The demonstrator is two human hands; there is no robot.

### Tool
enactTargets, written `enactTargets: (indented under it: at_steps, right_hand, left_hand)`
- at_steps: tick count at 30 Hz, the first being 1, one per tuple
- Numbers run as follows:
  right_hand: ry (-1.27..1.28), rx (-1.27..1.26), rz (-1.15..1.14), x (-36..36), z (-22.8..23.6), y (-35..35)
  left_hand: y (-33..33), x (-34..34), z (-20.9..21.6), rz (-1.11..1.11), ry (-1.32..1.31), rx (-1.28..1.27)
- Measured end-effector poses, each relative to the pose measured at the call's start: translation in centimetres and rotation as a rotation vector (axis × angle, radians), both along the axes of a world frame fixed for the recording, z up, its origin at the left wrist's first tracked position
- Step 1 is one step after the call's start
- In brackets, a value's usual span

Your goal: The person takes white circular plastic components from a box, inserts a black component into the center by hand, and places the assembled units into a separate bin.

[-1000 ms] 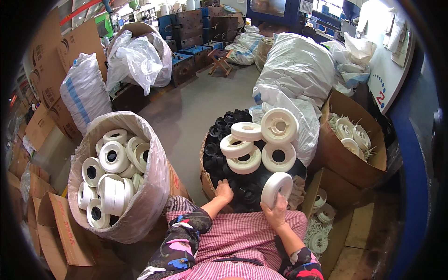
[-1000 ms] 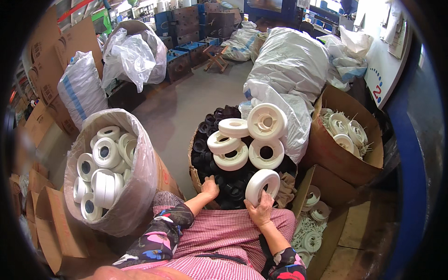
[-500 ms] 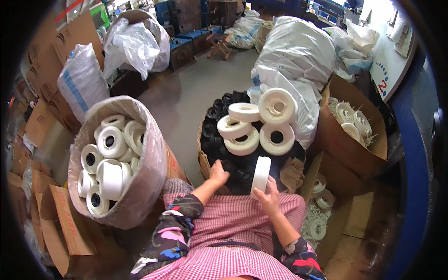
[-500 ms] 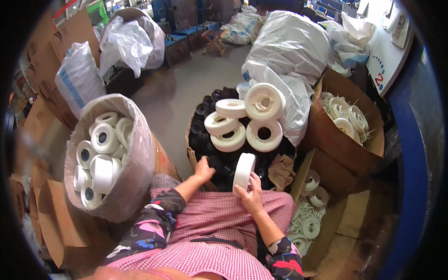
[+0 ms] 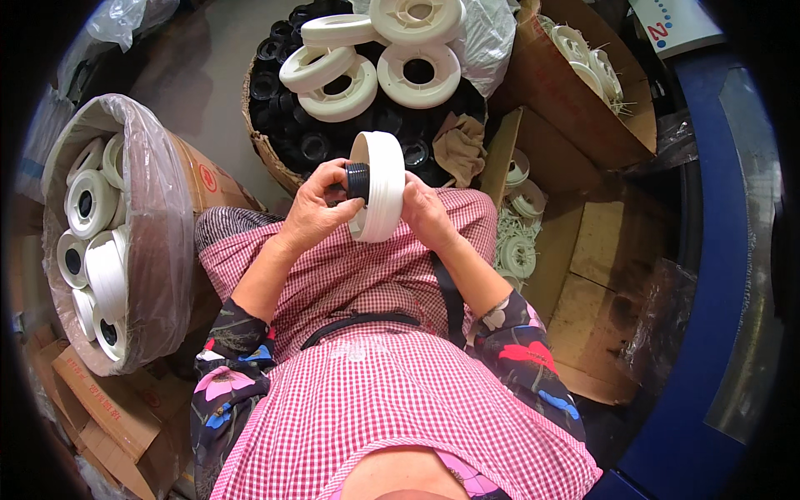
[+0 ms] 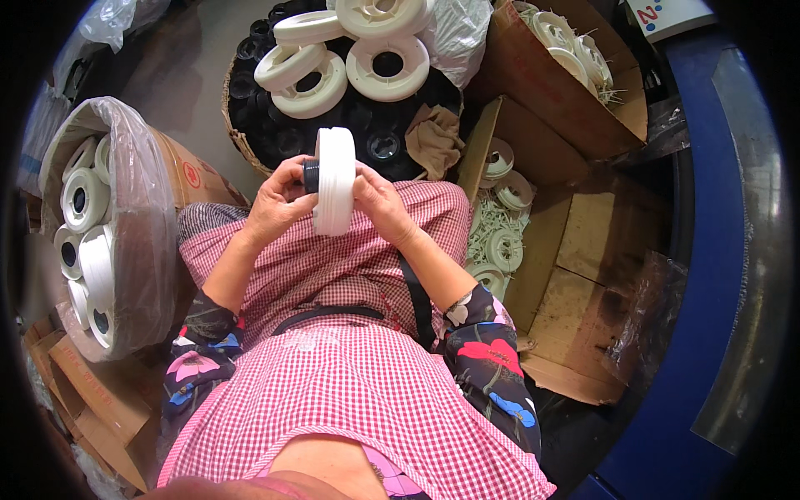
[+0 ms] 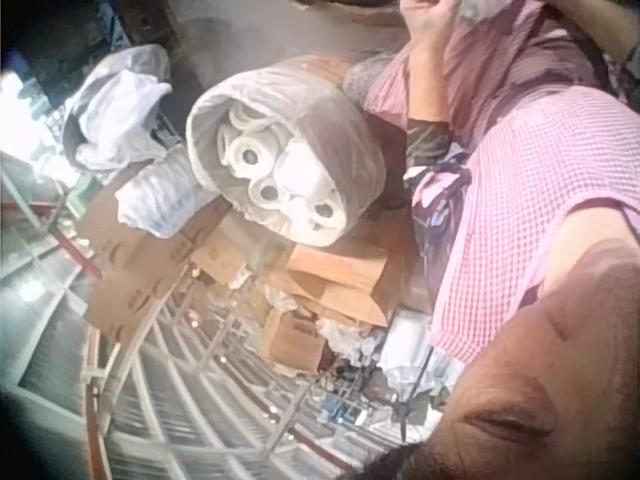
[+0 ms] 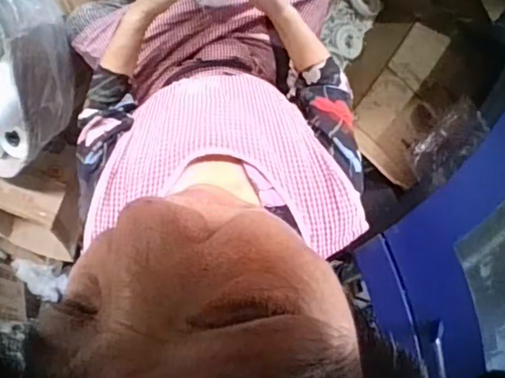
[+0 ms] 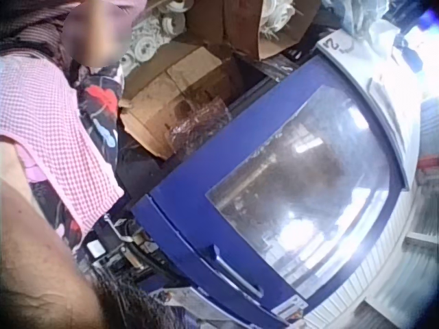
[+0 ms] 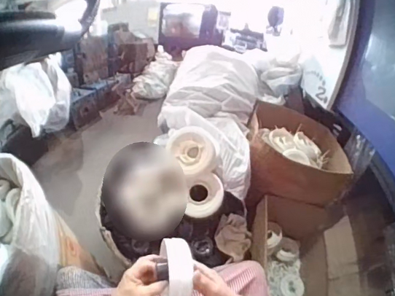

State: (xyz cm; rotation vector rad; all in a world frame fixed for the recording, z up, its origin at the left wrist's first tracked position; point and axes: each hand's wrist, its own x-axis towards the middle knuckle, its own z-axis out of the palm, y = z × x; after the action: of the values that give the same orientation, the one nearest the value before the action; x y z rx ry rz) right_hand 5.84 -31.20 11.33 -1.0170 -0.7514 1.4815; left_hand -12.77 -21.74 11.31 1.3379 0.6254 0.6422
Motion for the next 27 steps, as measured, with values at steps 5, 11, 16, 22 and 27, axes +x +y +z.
enactTargets:
  at_steps: [5,11,16,22,27]
  right_hand:
    - [-0.262,0.139,0.007,-1.3,2.8,-0.3]
    - [-0.499,0.372,0.037,-0.7,4.7,0.3]
    - [-0.461,0.287,0.114,-0.2,6.7,1.7]
    - [-0.935,0.656,0.032,-0.9,5.9,1.3]
    - [-1.173,0.937,0.136,-1.2,7.5,0.4]
  left_hand:
    - [0.3,-0.6,1.9,-0.032,0.073,-0.172]
    - [0.9,-0.7,4.3,-0.086,-0.052,-0.316]
    - [0.7,-0.5,5.7,0.017,-0.091,-0.348]
    - [1.7,-0.8,4.4,-0.104,-0.053,-0.307]
    - [1.6,-1.4,4.2,-0.336,-0.26,-0.822]
